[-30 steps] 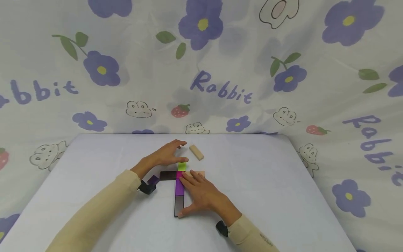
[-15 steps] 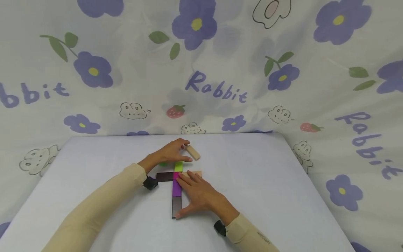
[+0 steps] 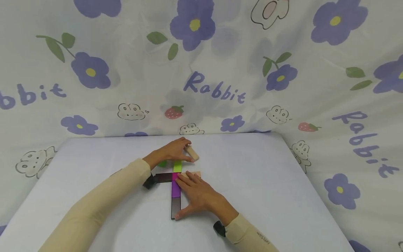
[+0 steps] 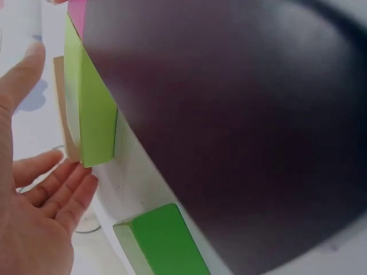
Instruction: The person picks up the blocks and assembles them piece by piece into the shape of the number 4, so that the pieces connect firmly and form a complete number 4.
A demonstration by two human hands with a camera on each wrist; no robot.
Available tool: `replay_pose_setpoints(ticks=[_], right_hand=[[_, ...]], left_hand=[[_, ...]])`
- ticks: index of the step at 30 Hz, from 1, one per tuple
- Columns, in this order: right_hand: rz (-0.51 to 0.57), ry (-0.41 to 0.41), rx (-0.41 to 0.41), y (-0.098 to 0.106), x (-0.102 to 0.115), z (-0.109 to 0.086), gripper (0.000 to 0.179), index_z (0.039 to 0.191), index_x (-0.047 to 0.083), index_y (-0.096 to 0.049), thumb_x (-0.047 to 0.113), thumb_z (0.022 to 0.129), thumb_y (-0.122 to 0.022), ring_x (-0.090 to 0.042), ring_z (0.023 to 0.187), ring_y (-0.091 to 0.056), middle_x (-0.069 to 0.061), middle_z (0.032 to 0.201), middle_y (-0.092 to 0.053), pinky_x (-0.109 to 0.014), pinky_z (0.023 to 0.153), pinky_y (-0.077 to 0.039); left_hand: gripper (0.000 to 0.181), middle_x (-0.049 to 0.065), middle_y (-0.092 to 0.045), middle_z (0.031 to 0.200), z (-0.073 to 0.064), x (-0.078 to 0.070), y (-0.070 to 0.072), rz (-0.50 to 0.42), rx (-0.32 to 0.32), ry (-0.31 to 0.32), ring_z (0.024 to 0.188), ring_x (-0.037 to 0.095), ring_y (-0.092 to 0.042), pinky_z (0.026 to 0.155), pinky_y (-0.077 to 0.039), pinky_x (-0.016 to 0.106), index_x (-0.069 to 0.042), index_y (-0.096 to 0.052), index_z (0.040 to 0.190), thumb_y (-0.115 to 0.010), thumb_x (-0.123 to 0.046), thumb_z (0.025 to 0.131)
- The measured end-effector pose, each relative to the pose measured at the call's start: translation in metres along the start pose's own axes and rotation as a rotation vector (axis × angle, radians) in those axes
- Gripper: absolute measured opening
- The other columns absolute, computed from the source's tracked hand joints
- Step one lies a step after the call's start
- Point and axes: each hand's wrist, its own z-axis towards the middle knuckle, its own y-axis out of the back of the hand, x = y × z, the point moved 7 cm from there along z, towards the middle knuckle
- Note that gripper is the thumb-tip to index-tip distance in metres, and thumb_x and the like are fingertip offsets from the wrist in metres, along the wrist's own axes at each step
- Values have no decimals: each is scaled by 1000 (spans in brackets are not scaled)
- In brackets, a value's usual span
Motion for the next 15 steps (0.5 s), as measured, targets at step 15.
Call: replay_pose_setpoints(ticks=[15], right_hand=[[-4,12,-8,-2,-1,1,122,163,22,-19,84,69,-68,-22,155,-5,8,169,-10,-47,121,-23]], left_hand=[[86,17,-55,137,12,-4,-3,99,-18,26,122,30,-56,105,-46,42,2,-54,136,-77,-60,81]])
